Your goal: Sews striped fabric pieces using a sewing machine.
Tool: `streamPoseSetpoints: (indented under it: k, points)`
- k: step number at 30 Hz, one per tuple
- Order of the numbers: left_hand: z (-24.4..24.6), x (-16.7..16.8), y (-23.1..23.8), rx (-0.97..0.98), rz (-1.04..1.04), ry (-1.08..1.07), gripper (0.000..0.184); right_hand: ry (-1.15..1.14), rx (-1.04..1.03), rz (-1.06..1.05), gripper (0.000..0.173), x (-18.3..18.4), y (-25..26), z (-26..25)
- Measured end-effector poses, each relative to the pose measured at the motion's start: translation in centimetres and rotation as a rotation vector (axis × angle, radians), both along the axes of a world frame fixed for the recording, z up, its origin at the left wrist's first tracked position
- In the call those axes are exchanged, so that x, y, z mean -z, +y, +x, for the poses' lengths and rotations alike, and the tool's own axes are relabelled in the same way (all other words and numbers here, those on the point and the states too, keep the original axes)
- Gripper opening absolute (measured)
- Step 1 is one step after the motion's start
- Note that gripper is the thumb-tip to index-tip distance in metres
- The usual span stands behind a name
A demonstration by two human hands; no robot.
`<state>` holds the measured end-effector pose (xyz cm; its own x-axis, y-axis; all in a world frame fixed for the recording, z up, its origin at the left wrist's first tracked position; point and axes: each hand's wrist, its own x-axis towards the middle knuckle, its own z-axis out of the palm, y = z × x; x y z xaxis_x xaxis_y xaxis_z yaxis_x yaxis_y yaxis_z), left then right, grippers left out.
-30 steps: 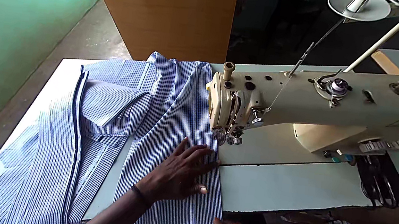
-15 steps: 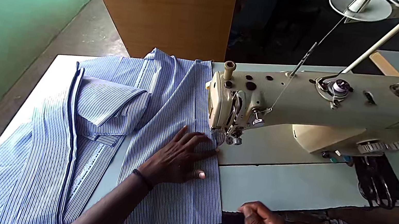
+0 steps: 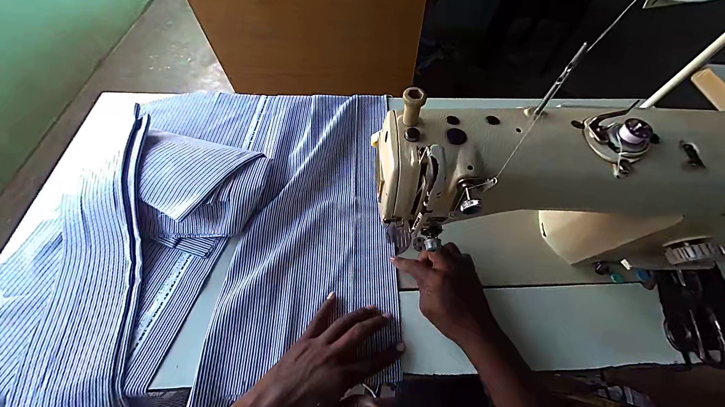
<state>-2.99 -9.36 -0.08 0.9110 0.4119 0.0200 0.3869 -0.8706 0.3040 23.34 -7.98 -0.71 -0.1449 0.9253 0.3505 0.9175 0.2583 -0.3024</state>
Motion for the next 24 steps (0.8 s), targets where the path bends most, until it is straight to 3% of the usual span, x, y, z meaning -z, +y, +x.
streamPoseSetpoints:
  k: [3,10,17,24]
  points:
    - [-0.1,0.3,0.8,0.026,0.047,0.011,0.071,-0.06,0.04,-0.003,0.044,0.1,0.0,-0.4]
    - [1.0,-0.3,1.4,-0.008,0.083,0.029,0.056,-0.095,0.038,0.001,0.045,0.1,-0.2,-0.5]
    - [0.7,-0.2,3.0,-0.004,0.049,0.02,0.067,-0.078,0.02,0.026,0.039,0.3,-0.3,-0.2]
    - [0.9,-0.3,5.4,0.036,0.044,0.022,0.061,-0.077,0.022,0.018,0.038,0.3,-0.4,-0.3]
